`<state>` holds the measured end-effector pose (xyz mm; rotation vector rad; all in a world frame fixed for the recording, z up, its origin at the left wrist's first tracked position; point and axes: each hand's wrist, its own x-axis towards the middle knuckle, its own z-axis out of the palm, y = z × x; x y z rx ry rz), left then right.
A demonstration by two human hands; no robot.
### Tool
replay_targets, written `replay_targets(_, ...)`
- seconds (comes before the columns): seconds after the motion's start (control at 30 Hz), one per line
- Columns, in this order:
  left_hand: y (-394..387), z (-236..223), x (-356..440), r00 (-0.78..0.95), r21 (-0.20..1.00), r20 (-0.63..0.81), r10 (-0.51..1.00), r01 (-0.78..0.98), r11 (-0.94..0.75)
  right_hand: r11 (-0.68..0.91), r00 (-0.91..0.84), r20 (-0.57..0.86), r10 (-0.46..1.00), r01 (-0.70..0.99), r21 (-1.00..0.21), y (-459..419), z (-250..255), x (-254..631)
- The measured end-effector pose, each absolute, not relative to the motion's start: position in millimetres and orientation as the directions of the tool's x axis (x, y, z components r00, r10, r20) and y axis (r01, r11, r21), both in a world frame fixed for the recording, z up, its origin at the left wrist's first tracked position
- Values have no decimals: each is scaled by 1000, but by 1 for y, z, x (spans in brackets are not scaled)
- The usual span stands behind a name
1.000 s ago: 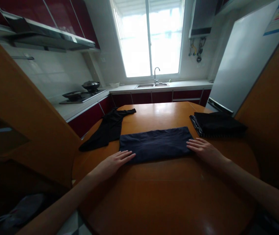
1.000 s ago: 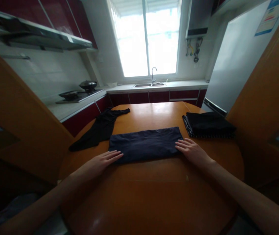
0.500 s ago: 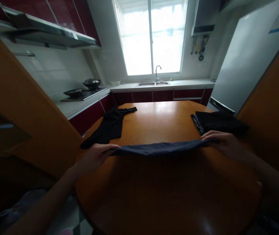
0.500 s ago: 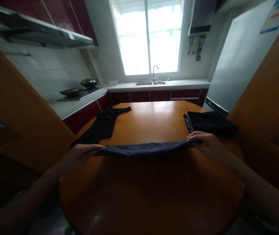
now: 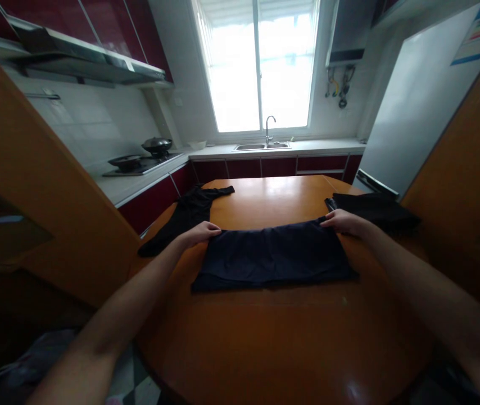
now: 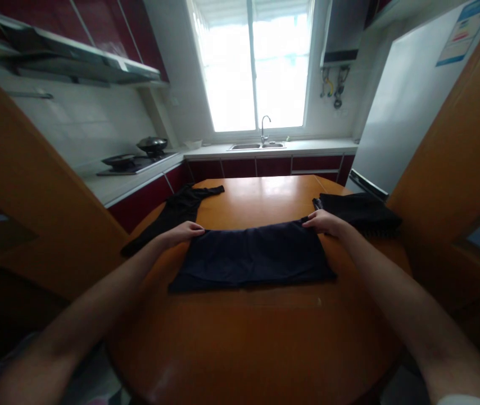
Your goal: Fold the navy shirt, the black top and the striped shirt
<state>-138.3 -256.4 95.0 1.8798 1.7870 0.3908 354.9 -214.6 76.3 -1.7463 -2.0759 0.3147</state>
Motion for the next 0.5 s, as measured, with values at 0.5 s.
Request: replay_targets(0.5,-269,7,39,505,88,204,839,844,-530,483,-441,212,872,846,-225,-264,9,198)
